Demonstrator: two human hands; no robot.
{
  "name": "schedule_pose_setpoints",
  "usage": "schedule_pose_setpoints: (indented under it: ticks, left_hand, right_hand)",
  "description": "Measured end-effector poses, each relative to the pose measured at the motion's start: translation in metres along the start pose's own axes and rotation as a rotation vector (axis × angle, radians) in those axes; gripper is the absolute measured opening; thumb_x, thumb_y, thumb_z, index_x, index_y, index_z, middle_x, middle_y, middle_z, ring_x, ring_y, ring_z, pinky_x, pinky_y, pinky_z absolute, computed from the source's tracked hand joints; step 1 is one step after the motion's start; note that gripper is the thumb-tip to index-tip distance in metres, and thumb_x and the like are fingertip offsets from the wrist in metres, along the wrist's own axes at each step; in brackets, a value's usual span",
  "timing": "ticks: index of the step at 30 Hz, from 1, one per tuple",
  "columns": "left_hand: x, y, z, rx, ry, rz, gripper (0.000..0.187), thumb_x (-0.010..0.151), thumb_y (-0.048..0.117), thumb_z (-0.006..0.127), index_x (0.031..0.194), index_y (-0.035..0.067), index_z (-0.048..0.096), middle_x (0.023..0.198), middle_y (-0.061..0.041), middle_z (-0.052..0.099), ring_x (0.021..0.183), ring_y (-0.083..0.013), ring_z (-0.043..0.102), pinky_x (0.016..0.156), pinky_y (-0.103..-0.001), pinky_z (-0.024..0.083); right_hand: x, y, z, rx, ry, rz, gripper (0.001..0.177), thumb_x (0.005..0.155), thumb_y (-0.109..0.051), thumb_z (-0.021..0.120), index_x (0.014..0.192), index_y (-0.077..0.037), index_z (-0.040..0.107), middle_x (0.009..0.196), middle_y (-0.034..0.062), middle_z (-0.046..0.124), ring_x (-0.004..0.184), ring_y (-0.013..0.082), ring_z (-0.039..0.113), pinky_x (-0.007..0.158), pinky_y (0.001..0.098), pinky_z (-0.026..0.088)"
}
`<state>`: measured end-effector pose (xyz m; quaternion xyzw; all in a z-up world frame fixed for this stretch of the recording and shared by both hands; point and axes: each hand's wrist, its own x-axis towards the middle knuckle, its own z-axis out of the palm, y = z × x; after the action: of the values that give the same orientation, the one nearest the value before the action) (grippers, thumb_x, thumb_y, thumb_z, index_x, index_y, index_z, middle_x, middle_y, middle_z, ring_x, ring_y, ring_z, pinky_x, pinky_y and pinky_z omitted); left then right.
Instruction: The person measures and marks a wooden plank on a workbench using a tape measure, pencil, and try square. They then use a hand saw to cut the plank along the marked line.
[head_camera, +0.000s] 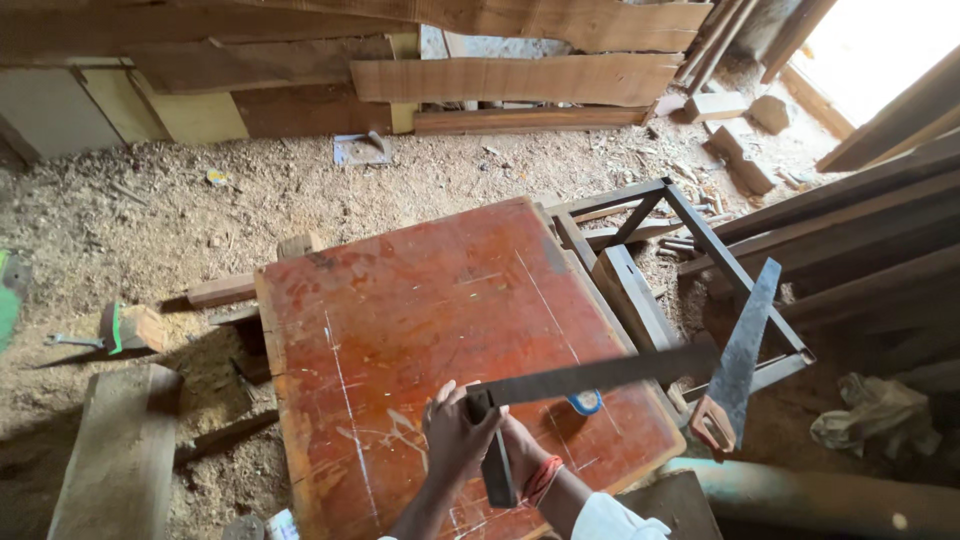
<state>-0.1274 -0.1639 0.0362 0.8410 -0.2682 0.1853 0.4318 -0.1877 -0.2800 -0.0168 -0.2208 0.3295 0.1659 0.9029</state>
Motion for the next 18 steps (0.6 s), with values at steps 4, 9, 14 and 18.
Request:
schedule_pose_setpoints:
  ticks: [4,9,14,18]
  left_hand:
    - [0.027,-0.027,0.018,-0.801,-0.496,-0.654,0.035,0.087,0.035,0.074,0.104,0.006,0.065,0.088,-0.007,0.071,0.085,-0.0192,0.067,0.074,-0.041,0.056]
    - [0.141,-0.149,0.067,-0.978,-0.484,-0.826,0.031,0.096,0.031,0.065,0.112,0.009,0.049,0.085,-0.002,0.055,0.072,-0.0138,0.053,0.062,-0.034,0.047]
    - [0.289,-0.277,0.129,-0.475,-0.798,-0.416,0.04,0.099,0.038,0.053,0.129,0.011,0.055,0.093,0.0,0.054,0.081,-0.0121,0.049,0.068,-0.03,0.045]
    - [0.364,-0.295,0.175,0.073,-0.835,-0.365,0.043,0.102,0.042,0.05,0.133,0.013,0.057,0.114,-0.008,0.056,0.102,-0.0232,0.052,0.085,-0.042,0.044]
  right_hand:
    - [-0.013,-0.031,-0.033,-0.203,0.053,-0.123,0.024,0.1,-0.031,0.059,0.101,-0.009,0.068,0.084,0.0048,0.069,0.07,0.0156,0.066,0.059,0.0285,0.052]
    - [-0.079,-0.063,-0.122,-0.534,-0.072,-0.217,0.015,0.1,-0.015,0.057,0.095,-0.004,0.067,0.08,0.0021,0.062,0.069,0.0107,0.057,0.058,0.0255,0.045]
    - [-0.105,-0.081,-0.212,-0.533,-0.072,0.024,0.012,0.091,-0.004,0.056,0.096,-0.003,0.066,0.086,0.0028,0.064,0.078,0.0116,0.06,0.07,0.0272,0.049]
    - [-0.122,-0.117,-0.264,-0.721,-0.038,-0.129,0.011,0.091,-0.002,0.056,0.094,-0.001,0.067,0.088,0.0047,0.063,0.083,0.0127,0.06,0.076,0.0281,0.05]
